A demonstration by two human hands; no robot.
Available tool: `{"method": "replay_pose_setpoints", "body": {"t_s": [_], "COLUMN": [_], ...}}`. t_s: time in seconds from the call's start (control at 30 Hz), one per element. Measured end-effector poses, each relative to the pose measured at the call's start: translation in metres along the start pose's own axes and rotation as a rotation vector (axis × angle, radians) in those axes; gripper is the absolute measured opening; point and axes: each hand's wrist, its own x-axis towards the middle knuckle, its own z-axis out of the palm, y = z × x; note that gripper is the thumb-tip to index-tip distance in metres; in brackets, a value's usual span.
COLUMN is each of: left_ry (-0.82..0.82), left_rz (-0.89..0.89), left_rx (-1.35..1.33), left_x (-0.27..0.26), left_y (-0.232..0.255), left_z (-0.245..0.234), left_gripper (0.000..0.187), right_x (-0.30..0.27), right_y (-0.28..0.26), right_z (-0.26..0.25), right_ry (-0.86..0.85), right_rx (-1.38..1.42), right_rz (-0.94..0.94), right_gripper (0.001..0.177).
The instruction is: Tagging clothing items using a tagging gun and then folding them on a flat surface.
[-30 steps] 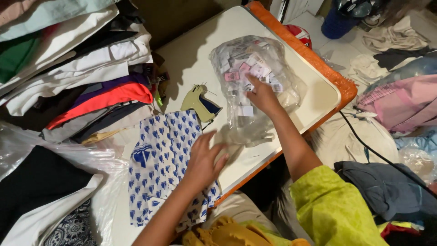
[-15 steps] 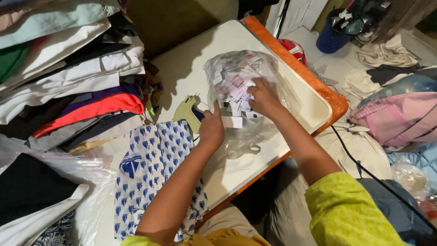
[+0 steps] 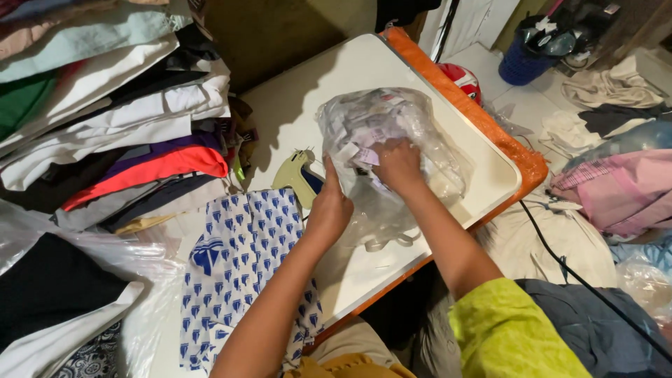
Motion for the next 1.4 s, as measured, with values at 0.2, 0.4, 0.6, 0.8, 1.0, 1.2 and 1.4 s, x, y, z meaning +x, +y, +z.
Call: {"method": "replay_pose_setpoints", "body": {"t_s": [0.2,0.4,0.6,0.8,1.0,1.2,1.4], "left_ry": [-0.062,-0.064,-0.004,0.048,-0.142,-0.133,-0.181], "left_rz": [-0.013,-0.009,-0.08,0.049,-0.053,-0.021,-0.116], "left_rx": [-0.058,-0.069,-0.221,-0.181,-0.029,0.059,0.063], "left_x": [-0.014,-0.011,-0.002,-0.007,-0.041,-0.042,-0.045], "left_y": [0.031,0.038,0.047,0.014,0.028,-0.002,0.007], "left_z": [-0.034,-0.034,-0.041,0.002,0.013,0.035,0.032], "left_gripper": [0.102,0.1,0.102,0.109,0.101,0.099,0.1], "right_x": [0.018,0.026,0.02,0.011,0.097,0.078,0.077], "right_y": [0.021,0.048,0.032,-0.006,0.019,-0.008,0.008], "right_z": [-0.066,-0.07,-0.067,-0.085,0.053,-0.02,0.029], "right_ry": [-0.27,0.258,-0.223,-0.43,0.332,0.099,0.2], "right_rx": [0.122,0.314,0.259,0.329,0.712,-0.017,-0.358], "right_rz": [0.195,-0.091,-0.011,-0.317,-0.018,-0.11,-0.357], "right_gripper": [0.034,0.034,0.039,0.043,0.031,0.051,0.051]}}
